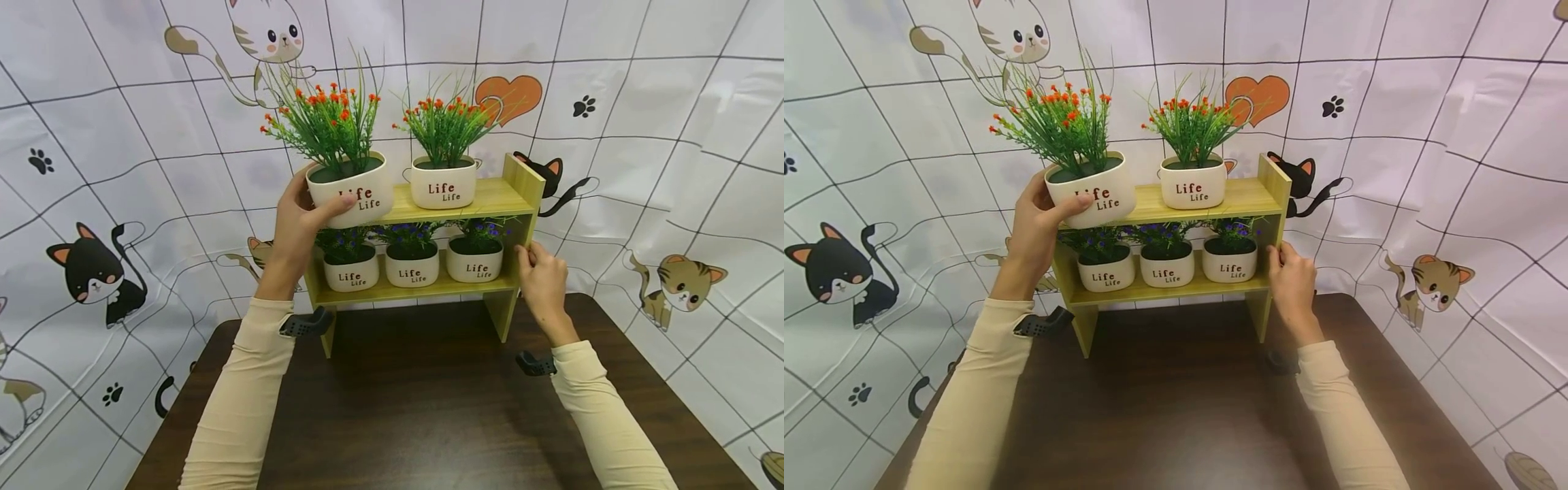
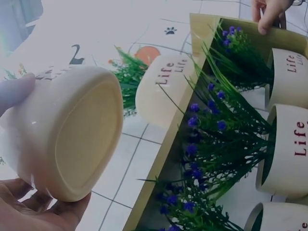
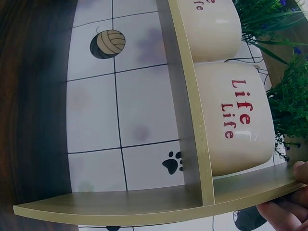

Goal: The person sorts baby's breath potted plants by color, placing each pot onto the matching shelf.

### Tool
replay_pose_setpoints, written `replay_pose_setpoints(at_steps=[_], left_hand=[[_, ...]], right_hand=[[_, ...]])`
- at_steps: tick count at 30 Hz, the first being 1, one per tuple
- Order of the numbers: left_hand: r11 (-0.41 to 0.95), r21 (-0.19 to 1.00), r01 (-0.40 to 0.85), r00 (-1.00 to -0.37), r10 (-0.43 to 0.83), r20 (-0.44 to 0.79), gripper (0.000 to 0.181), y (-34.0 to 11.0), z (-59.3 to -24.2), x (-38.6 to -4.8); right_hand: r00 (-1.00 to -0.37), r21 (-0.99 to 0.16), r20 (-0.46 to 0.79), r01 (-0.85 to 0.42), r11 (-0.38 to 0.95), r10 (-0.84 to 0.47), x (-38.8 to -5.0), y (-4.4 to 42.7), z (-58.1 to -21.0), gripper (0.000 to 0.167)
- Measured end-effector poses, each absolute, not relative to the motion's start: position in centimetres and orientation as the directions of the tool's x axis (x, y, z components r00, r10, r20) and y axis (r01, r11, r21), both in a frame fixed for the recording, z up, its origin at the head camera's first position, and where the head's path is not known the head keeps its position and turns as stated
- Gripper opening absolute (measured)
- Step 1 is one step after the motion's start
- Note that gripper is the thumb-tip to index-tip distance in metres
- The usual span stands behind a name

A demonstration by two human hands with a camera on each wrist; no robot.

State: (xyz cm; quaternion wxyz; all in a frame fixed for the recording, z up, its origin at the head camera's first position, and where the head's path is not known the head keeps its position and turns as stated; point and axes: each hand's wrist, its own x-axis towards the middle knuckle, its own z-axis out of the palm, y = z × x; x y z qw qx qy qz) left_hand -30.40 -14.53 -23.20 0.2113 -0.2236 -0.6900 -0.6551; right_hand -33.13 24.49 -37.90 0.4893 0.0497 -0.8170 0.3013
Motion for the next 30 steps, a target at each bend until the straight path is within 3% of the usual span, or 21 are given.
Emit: replay_pose_setpoints(at_steps=[15,22,30], left_hand=[[0.150,0.865,0.480,-0.876,0.023,0.482,0.084,-13.0,-21.6,-33.3],[0.152,0.863,0.481,-0.877,0.067,0.477,0.066,-13.0,-21.9,-34.7],[0.192,0.881,0.432,-0.901,0.123,0.416,0.092,-12.9,-22.7,-35.6]], right_hand=[[-0.537,-0.454,0.815,-0.358,0.816,0.217,-33.0,24.5,-37.8,0.034],[-0.540,-0.458,0.813,-0.360,0.813,0.219,-32.9,24.5,-37.8,0.032],[-0.536,-0.450,0.817,-0.361,0.817,0.213,-33.0,24.5,-37.7,0.034]])
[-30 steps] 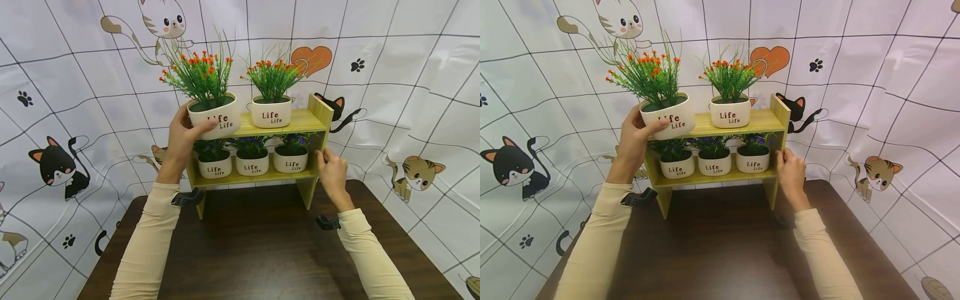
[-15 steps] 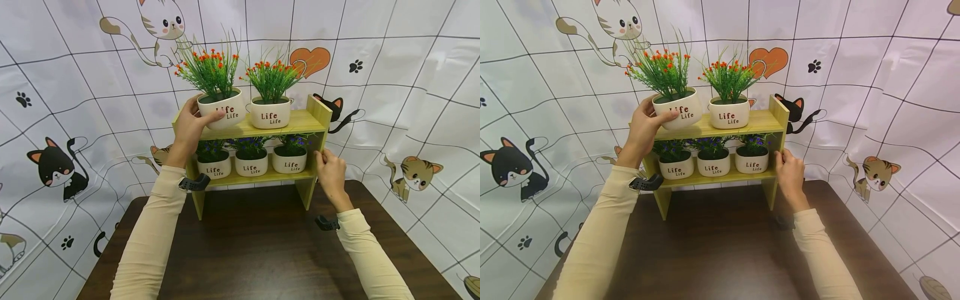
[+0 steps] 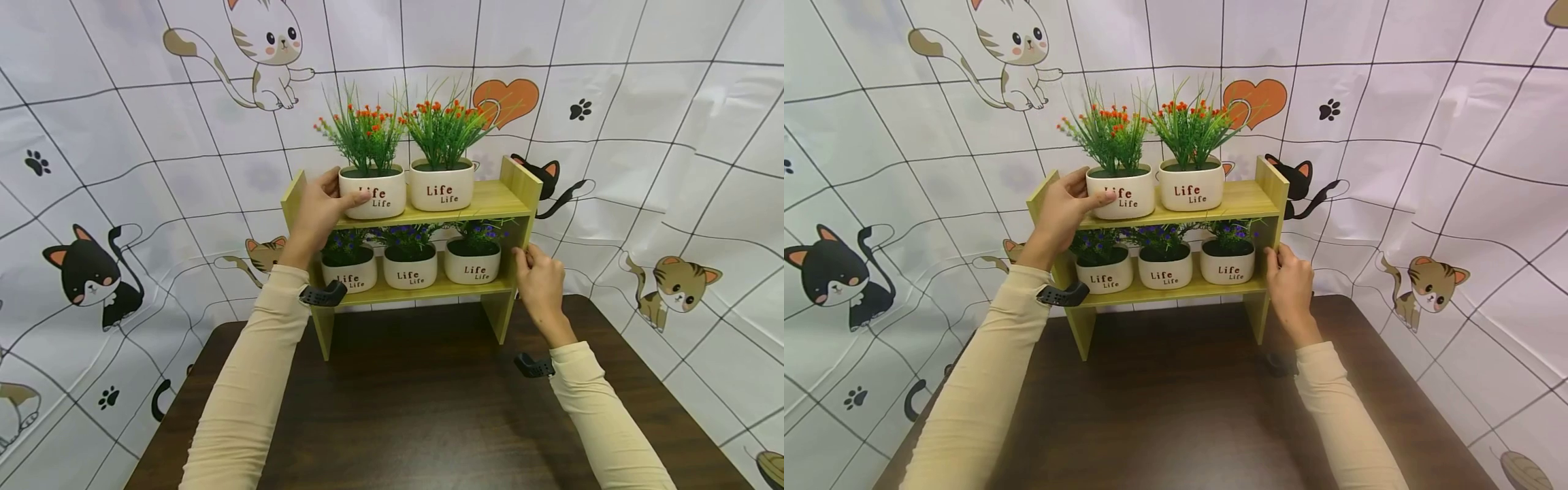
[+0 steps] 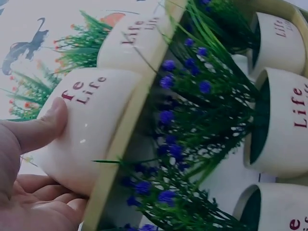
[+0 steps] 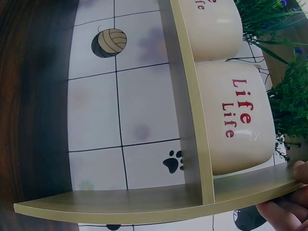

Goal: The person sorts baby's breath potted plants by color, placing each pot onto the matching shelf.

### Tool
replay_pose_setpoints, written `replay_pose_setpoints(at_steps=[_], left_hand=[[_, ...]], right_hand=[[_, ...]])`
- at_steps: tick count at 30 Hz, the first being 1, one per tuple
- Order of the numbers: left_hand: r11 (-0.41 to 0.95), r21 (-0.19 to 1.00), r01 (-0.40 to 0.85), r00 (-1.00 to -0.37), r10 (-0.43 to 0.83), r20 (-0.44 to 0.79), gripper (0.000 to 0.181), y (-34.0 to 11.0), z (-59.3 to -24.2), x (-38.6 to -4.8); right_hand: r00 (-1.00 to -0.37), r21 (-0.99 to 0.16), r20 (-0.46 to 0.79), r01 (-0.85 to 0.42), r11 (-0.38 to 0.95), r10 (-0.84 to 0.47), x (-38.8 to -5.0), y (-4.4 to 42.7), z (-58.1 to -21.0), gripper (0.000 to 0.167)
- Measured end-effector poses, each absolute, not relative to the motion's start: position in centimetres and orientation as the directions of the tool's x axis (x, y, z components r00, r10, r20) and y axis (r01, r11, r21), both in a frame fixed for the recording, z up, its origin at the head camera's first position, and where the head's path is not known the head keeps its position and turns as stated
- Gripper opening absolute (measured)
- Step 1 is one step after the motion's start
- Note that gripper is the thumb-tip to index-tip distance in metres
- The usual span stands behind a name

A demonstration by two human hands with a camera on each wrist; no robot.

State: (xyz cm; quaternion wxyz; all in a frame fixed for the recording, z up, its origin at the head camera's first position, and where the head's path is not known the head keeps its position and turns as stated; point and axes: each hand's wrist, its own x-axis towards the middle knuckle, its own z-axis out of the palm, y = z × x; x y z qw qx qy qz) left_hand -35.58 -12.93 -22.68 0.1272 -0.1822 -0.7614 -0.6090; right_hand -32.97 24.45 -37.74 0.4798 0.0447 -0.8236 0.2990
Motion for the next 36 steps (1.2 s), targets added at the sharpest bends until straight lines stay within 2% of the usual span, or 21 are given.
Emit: replay_pose_setpoints(at_steps=[7,16,26,32,36], left_hand=[[0.226,0.868,0.442,-0.897,0.116,0.427,0.086,-12.43,-22.93,-35.75],[0.327,0.826,0.460,-0.887,0.117,0.448,0.062,-12.10,-22.91,-35.53],[0.389,0.812,0.435,-0.898,0.127,0.420,0.065,-11.97,-22.68,-35.43],[0.397,0.820,0.413,-0.910,0.134,0.393,0.084,-12.13,-22.67,-35.51],[0.415,0.812,0.411,-0.910,0.139,0.389,0.087,-12.12,-22.58,-35.56]], right_hand=[[-0.533,-0.447,0.819,-0.363,0.818,0.211,-33.01,24.51,-37.71,0.033],[-0.535,-0.444,0.818,-0.359,0.821,0.209,-33.05,24.57,-37.71,0.034],[-0.546,-0.455,0.810,-0.356,0.816,0.214,-33.08,24.72,-37.76,0.029],[-0.555,-0.463,0.803,-0.357,0.811,0.214,-33.08,24.73,-37.77,0.023],[-0.562,-0.469,0.799,-0.358,0.807,0.215,-33.06,24.74,-37.79,0.022]])
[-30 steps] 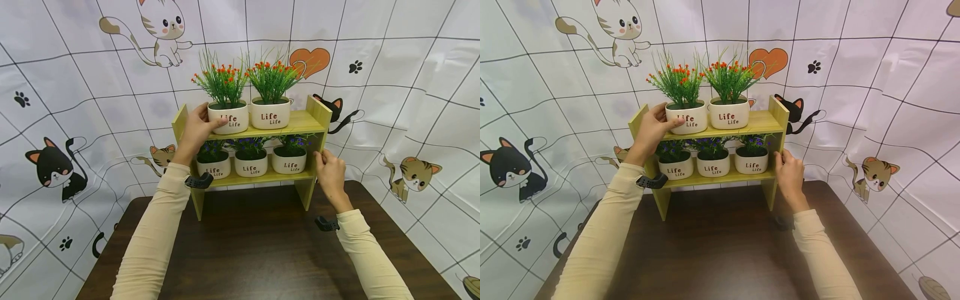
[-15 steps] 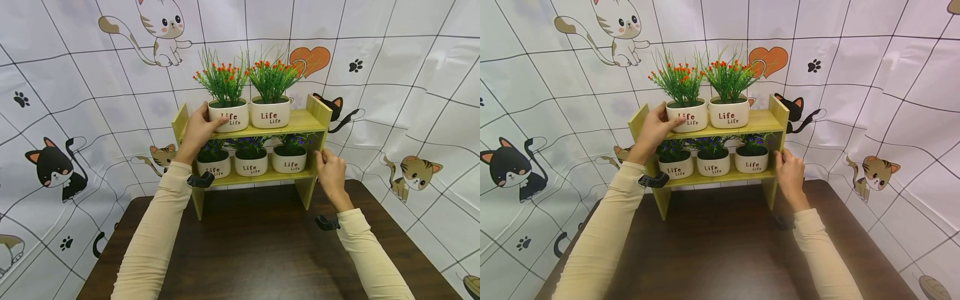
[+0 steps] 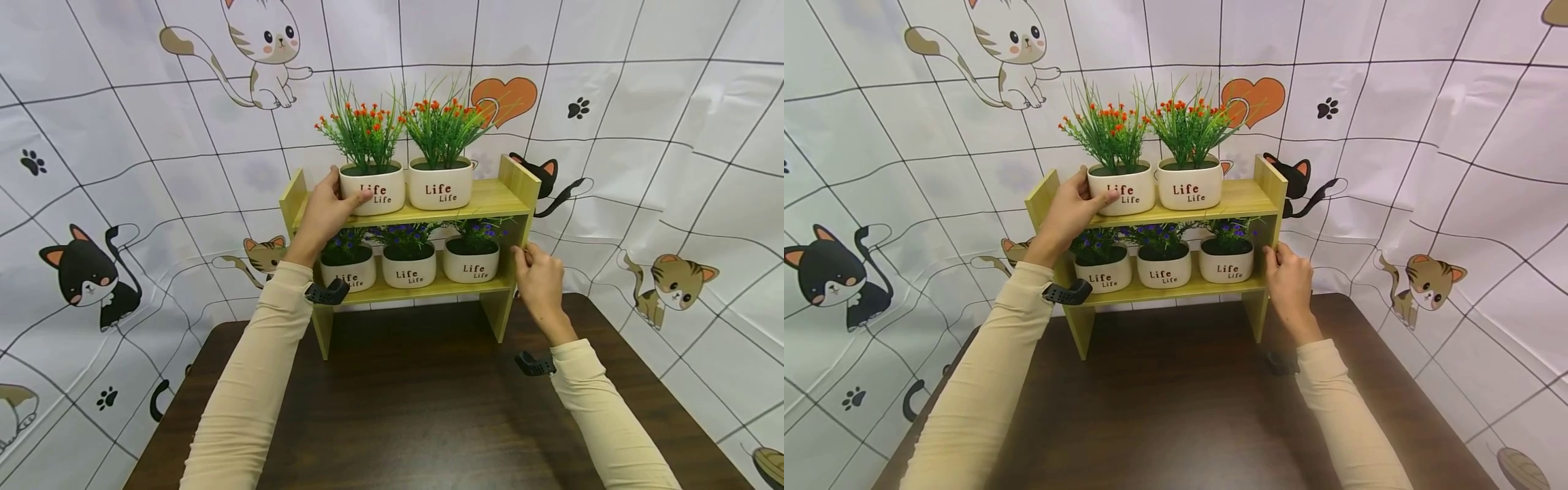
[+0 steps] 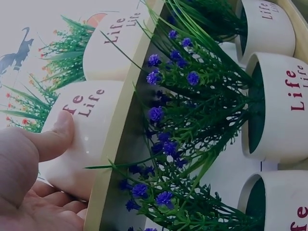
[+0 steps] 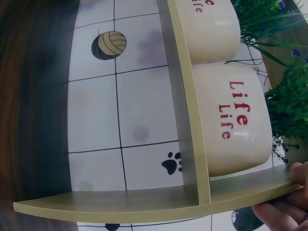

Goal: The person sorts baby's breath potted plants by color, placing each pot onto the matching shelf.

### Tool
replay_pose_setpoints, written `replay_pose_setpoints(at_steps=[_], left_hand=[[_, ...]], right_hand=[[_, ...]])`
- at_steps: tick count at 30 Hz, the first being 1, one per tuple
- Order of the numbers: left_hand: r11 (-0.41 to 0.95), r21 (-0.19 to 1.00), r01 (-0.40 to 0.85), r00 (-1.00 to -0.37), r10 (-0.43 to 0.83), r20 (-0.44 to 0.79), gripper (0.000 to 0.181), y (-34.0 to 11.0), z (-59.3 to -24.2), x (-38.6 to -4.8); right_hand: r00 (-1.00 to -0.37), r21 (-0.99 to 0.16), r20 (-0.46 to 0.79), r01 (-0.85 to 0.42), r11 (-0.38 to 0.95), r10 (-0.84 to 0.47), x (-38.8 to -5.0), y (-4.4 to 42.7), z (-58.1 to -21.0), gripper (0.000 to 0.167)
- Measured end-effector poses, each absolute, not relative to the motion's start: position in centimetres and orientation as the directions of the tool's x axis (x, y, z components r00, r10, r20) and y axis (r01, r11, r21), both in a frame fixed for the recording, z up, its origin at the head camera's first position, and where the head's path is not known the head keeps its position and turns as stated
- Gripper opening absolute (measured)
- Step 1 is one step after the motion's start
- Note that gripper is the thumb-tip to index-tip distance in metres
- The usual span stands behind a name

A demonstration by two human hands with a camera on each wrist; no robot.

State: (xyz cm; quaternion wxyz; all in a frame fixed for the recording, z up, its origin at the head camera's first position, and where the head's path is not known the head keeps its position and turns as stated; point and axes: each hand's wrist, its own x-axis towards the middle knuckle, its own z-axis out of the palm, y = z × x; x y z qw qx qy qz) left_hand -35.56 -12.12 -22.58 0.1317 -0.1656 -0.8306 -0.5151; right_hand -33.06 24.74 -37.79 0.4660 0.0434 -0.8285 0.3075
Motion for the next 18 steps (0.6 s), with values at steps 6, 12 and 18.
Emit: replay_pose_setpoints(at_steps=[6,12,18], left_hand=[[0.441,0.793,0.421,-0.905,0.145,0.400,0.082,-12.5,-22.6,-35.5],[0.379,0.824,0.420,-0.906,0.129,0.403,0.093,-13.3,-22.5,-34.7],[0.317,0.816,0.483,-0.872,0.085,0.483,0.078,-14.3,-22.3,-32.7]], right_hand=[[-0.581,-0.485,0.786,-0.364,0.795,0.213,-33.2,24.4,-38.0,0.021],[-0.599,-0.487,0.772,-0.343,0.803,0.211,-33.1,24.1,-38.1,0.018],[-0.632,-0.504,0.744,-0.320,0.802,0.215,-32.5,24.4,-38.1,0.019]])
